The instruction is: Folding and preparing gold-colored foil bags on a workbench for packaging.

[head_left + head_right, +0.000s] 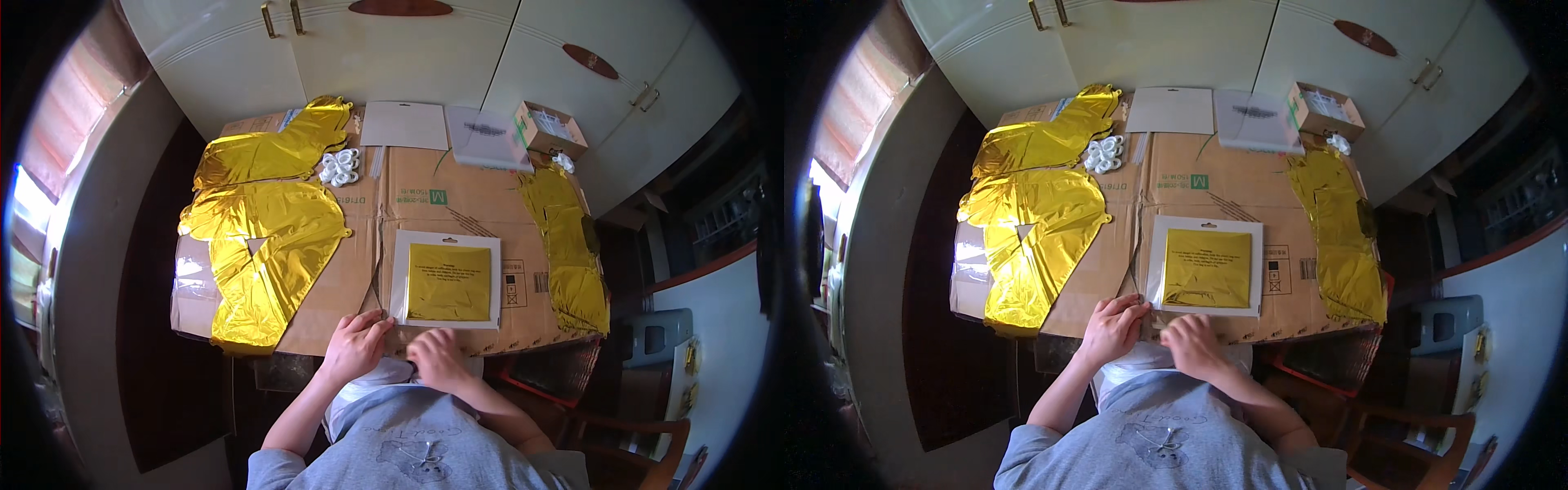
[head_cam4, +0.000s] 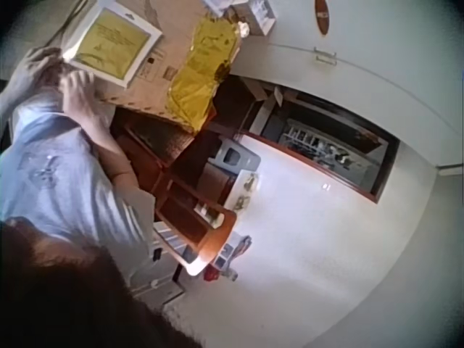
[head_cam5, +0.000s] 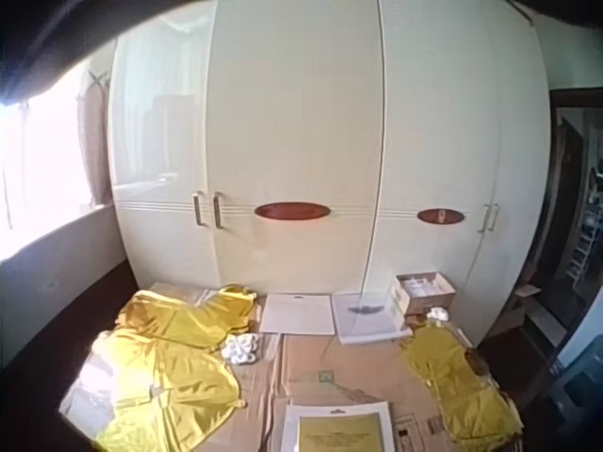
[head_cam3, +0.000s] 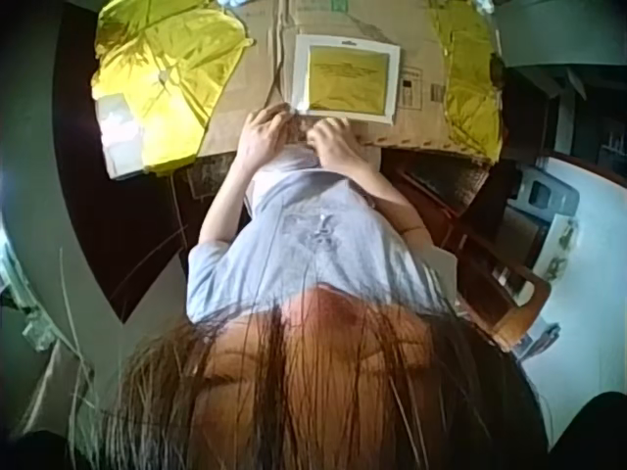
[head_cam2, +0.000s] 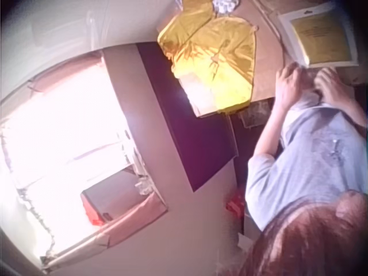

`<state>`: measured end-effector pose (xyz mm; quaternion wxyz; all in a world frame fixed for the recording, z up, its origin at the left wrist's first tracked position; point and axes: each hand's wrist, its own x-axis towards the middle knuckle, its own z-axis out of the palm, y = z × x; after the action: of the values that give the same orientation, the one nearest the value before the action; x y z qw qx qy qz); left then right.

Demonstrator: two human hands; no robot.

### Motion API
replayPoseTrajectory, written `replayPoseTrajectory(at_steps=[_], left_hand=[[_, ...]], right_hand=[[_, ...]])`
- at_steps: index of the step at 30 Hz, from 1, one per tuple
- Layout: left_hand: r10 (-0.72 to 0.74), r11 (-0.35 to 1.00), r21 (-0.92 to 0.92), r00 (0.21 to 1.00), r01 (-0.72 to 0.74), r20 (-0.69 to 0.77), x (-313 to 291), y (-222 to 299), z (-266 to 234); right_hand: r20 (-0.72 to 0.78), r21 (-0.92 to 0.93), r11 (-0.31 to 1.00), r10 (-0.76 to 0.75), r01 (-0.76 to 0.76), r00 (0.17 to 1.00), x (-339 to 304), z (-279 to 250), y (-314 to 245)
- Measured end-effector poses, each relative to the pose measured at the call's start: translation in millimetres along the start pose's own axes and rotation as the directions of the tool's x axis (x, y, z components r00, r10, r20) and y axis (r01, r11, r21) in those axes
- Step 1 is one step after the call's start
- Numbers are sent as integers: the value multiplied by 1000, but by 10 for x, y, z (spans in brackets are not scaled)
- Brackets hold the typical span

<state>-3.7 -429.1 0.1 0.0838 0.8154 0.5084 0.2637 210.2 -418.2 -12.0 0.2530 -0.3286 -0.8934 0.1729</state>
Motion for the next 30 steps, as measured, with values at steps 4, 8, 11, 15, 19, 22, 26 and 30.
replayPoseTrajectory(at_steps=[4,8,11,15,19,22,26,30], left_hand=[[32,999,-9,997,-31,70,22,85,-141],[145,985,90,989,-145,15,-60,78,-28],[194,973,129,981,-190,-24,-152,86,37],[229,967,128,972,-221,-54,-252,105,50],[243,967,93,967,-235,-77,-292,98,57],[236,970,88,967,-228,-96,-290,122,78],[231,970,102,965,-219,-126,-250,144,67],[207,977,78,970,-198,-124,-215,162,66]], right_hand=[[-220,601,786,334,-143,917,-442,-401,394],[-92,969,-61,812,240,577,-1023,-903,840],[-302,950,250,889,189,344,-1404,-1320,1036],[-568,820,565,786,89,246,-1674,-1690,1068],[-389,698,639,717,-323,578,-1545,-1332,825],[-112,-105,961,244,-255,963,-1022,-1222,483],[11,-311,933,195,-182,981,-872,-1061,435],[-27,-367,915,168,-166,985,-961,-860,586]])
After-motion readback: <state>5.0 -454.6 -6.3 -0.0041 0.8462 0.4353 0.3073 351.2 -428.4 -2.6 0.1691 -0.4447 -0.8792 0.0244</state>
